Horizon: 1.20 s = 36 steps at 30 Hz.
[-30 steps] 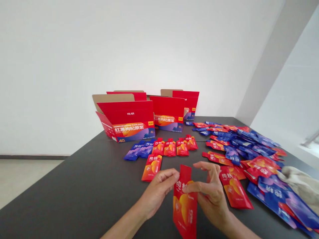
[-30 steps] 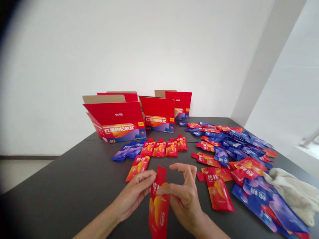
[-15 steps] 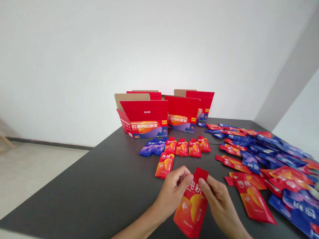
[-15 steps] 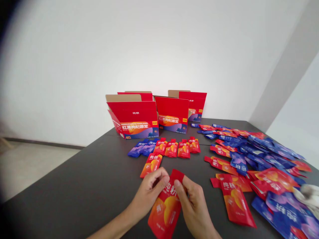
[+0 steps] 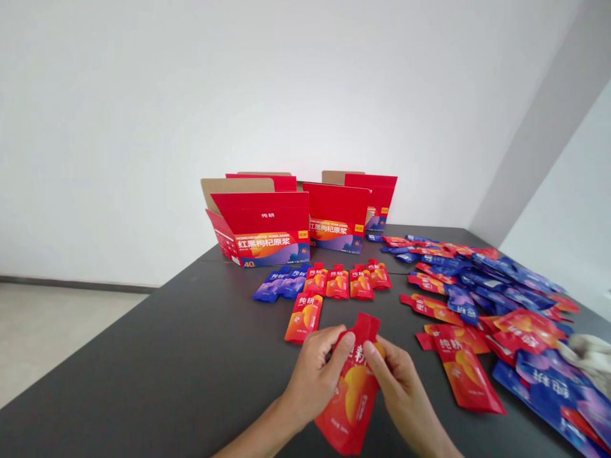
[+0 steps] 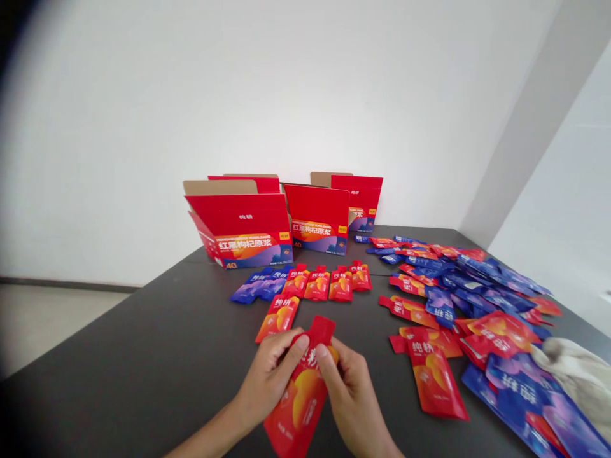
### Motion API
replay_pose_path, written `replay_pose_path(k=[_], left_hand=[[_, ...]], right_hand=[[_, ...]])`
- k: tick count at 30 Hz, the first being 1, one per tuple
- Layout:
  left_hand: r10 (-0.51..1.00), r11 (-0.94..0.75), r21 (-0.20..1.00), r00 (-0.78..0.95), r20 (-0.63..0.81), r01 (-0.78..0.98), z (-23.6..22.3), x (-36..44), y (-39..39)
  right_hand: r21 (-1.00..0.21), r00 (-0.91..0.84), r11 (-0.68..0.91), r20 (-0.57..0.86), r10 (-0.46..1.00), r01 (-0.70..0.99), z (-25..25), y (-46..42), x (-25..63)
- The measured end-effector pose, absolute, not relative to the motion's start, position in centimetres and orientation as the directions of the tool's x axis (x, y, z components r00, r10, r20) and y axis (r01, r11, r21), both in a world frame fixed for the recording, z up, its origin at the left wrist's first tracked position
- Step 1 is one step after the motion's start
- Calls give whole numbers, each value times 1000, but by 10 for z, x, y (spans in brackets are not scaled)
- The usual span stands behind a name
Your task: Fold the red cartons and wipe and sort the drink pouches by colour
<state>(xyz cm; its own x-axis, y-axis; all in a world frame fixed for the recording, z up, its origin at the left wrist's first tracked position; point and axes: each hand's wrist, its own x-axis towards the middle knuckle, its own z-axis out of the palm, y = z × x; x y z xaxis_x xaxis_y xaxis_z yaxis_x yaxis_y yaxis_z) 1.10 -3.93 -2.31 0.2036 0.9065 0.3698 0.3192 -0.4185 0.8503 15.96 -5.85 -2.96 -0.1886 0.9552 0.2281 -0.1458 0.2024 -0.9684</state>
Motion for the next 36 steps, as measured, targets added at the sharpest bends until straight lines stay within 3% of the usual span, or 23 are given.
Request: replay_pose_path(k=[6,8,11,13,16,21,24,28,36], left_hand=[[947,-320,922,96,306,219,-24,13,-38],[961,-242,966,160,226,88,-25,13,-39],[929,-94,989,347,128,-114,-30,16,-42],[892,-31,982,438,111,-186,-32,19,-46],[834,-4,975,538,126,-222,-32,20,-51],[769,-88,996,633,84,-26,-30,6,-50],[863,-138,973,505,27,183,-36,-11,-41],[954,-185,919,288,83,349,-44,-25,-29],[969,-213,819,223,107,533,-47,-25,-29]], right_hand=[[-966,-158,219,239,958,-134,-35,-55,161],[-969,-112,222,234,966,-112,-38,-54,161],[-972,117,229,223,968,-44,-44,-52,162],[-974,251,224,213,944,-19,-46,-50,165],[-985,286,169,151,946,-39,-40,-44,175],[-979,140,199,204,969,53,-30,-29,187],[-953,45,215,229,972,213,-38,-10,183],[-901,-53,221,217,975,374,-58,28,172],[-552,-64,140,154,986,822,-83,59,158]])
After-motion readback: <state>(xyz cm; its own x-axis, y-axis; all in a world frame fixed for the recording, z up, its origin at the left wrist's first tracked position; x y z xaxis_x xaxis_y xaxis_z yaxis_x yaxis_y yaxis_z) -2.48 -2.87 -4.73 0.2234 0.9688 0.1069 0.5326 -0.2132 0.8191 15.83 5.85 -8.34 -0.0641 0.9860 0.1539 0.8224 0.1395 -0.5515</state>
